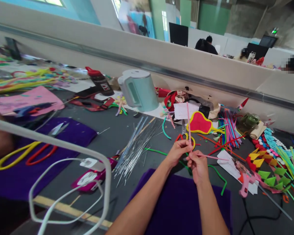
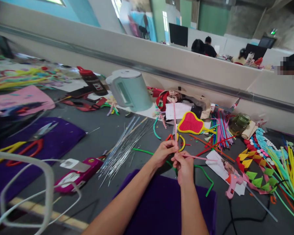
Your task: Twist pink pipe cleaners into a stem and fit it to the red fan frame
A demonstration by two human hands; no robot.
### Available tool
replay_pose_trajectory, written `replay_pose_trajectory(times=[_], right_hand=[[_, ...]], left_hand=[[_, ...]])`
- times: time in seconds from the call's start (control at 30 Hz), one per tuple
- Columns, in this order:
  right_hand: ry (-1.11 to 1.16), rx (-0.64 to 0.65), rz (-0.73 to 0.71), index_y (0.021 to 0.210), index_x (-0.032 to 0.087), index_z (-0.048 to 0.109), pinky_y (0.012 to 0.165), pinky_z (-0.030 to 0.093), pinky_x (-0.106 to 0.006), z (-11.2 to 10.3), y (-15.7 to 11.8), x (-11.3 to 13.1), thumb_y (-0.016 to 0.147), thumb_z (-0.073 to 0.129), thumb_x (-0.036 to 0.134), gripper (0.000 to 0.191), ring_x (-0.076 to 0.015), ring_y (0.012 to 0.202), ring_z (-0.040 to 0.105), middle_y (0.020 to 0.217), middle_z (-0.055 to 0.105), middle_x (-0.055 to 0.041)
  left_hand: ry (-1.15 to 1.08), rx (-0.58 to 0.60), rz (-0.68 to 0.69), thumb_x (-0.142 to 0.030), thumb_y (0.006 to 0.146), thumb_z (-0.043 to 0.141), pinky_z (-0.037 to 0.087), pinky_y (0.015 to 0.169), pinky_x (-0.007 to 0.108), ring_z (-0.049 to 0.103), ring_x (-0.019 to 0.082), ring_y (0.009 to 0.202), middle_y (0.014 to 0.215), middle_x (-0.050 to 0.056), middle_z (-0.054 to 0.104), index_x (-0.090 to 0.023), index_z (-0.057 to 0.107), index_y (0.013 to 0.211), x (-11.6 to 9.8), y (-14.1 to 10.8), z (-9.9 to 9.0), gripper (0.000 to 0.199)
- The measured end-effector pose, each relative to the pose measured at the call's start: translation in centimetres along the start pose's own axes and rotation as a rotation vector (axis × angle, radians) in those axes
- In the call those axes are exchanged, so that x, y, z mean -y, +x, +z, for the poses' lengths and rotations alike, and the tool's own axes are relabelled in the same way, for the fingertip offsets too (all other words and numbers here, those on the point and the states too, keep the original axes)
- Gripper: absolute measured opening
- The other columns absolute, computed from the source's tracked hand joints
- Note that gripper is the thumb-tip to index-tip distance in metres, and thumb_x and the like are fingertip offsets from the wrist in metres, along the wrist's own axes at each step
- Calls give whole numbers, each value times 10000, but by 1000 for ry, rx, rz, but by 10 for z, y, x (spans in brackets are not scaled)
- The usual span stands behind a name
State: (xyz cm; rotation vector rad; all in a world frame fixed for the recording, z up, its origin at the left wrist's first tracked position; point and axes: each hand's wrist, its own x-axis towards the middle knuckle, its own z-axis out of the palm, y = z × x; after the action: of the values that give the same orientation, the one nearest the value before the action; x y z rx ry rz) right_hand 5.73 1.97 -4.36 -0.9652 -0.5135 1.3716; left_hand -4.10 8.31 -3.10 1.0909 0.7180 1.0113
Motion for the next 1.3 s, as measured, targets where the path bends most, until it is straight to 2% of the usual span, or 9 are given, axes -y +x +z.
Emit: replay_pose_trajectory(times=[0.13, 0.27, 0.37, 0.5, 0.6, 0.77, 0.83, 1.0, 1.3], right_hand=[[-522, -278, -423, 647, 188, 542, 514, 394, -238, -1, 2, -4, 755, 613, 336, 196, -119, 521, 488, 572, 565, 17], [-924, -280, -663, 642, 197, 572, 659, 415, -259, -5, -2, 0, 826, 511, 303, 221, -138, 630, 515, 642, 582, -7], [-791, -221, -492, 633, 203, 577, 589, 429, -242, -8, -5, 4, 772, 576, 309, 175, -129, 576, 520, 611, 597, 2], [-229, 7, -4, 655, 176, 590, 448, 426, -212, -10, -6, 7, 653, 718, 297, 176, -99, 444, 516, 577, 643, 0], [-8, 129, 143, 703, 146, 638, 453, 448, -179, -11, -8, 10, 635, 771, 282, 201, -71, 455, 538, 614, 667, -8], [-7, 219, 85, 931, 144, 681, 625, 553, -253, -16, -13, 19, 704, 741, 356, 316, -133, 675, 666, 803, 719, -60], [-71, 139, 24, 923, 150, 677, 597, 550, -239, -21, -11, 22, 669, 767, 316, 317, -120, 627, 661, 796, 723, -51], [-261, -74, -76, 788, 137, 669, 270, 242, -148, -33, -9, 32, 709, 693, 441, 315, -14, 260, 318, 514, 635, 18], [-563, 217, -37, 900, 172, 694, 528, 445, -209, -36, -21, 43, 710, 699, 389, 288, -109, 592, 591, 758, 700, -31]], left_hand=[[108, -112, 43, -369, 599, 784, 395, 525, 218, 494, 92, 506, 565, -16, 579, -143, 619, 636, 8, 1, 7, 282], [185, -116, 121, -371, 606, 776, 370, 512, 210, 480, 91, 508, 526, -14, 565, -142, 598, 555, 11, 0, 8, 294], [169, -63, 92, -345, 620, 771, 362, 516, 204, 469, 81, 503, 521, -21, 562, -140, 603, 554, 8, -3, 3, 273], [85, 51, -20, -311, 593, 792, 381, 529, 199, 495, 79, 515, 547, -21, 574, -135, 620, 580, 3, -6, -5, 246], [-51, 26, -101, -292, 555, 812, 373, 491, 191, 488, 70, 481, 530, -29, 557, -134, 611, 581, 4, -7, -8, 258], [-210, -135, -117, -298, 508, 823, 387, 469, 178, 460, 47, 437, 504, -59, 511, -149, 536, 564, 9, -2, -7, 328], [-207, -157, -109, -323, 522, 811, 384, 456, 174, 430, 38, 408, 474, -70, 484, -153, 513, 557, 11, 0, -8, 345], [-183, -210, -99, -339, 550, 795, 367, 425, 174, 419, 40, 383, 446, -71, 469, -155, 495, 550, 14, 0, -12, 353], [-109, -275, 39, -386, 586, 772, 328, 401, 186, 390, 51, 364, 407, -72, 440, -164, 472, 510, 14, -2, -12, 381]])
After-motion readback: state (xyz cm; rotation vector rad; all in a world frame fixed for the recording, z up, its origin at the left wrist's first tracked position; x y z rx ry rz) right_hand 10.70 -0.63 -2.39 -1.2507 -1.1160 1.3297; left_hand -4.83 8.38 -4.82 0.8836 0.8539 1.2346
